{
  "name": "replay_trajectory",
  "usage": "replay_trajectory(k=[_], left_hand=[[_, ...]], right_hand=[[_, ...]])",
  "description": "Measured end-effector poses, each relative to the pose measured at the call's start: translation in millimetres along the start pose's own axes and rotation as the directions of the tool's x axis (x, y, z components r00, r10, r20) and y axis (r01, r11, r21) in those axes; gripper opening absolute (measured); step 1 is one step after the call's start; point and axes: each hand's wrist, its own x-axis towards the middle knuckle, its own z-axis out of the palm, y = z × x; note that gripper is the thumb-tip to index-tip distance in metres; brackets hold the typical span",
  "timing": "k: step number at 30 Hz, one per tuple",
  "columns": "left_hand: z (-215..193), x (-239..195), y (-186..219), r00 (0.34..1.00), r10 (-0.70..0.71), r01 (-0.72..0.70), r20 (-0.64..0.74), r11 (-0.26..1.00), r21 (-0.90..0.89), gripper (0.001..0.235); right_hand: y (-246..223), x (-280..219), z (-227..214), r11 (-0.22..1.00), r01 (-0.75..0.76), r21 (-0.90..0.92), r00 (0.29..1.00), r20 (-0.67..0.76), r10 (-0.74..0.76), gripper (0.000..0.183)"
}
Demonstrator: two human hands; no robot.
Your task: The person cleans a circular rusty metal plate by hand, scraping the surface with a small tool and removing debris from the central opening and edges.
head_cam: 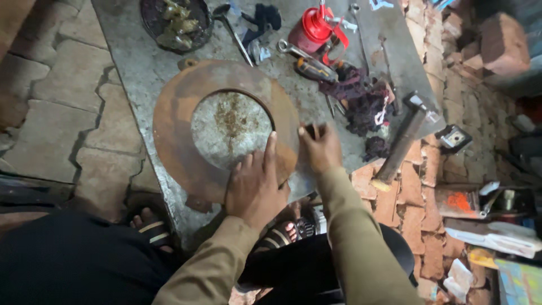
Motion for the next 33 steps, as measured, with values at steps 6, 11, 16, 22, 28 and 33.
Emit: replay_trajectory(k=[6,11,16,22,28,33], left_hand=[[1,0,-6,0.997,0.049,-0.052,-0.067,0.998,-0.042,0.107],[0,-1,-7,0.997,0.058,-0.059,-0.052,0.998,-0.030,0.107],[-1,-2,-6,0.996,0.065,-0.066,-0.057,0.998,-0.019,0.109],[0,-2,-6,0.997,0.057,-0.058,-0.060,0.998,-0.024,0.106],[0,-2,-5,0.995,0.071,-0.073,-0.072,0.997,-0.022,0.108],[0,-3,-5,0.992,0.087,-0.089,-0.092,0.996,-0.022,0.105]], right_hand=[[-7,-20,-9,1.000,-0.017,-0.013,0.999,0.051,0.018,0.041],[-27,50,20,0.979,0.198,-0.041,0.980,-0.011,-0.198,0.044],[-28,41,5,0.996,-0.091,0.018,0.968,0.238,0.084,0.052],[-14,-10,-14,0.922,0.116,-0.369,0.993,0.066,-0.098,0.078],[-61,41,20,0.962,-0.052,-0.267,0.998,0.009,0.057,0.100],[-56,33,10,0.953,0.073,-0.295,0.994,0.096,-0.046,0.109]])
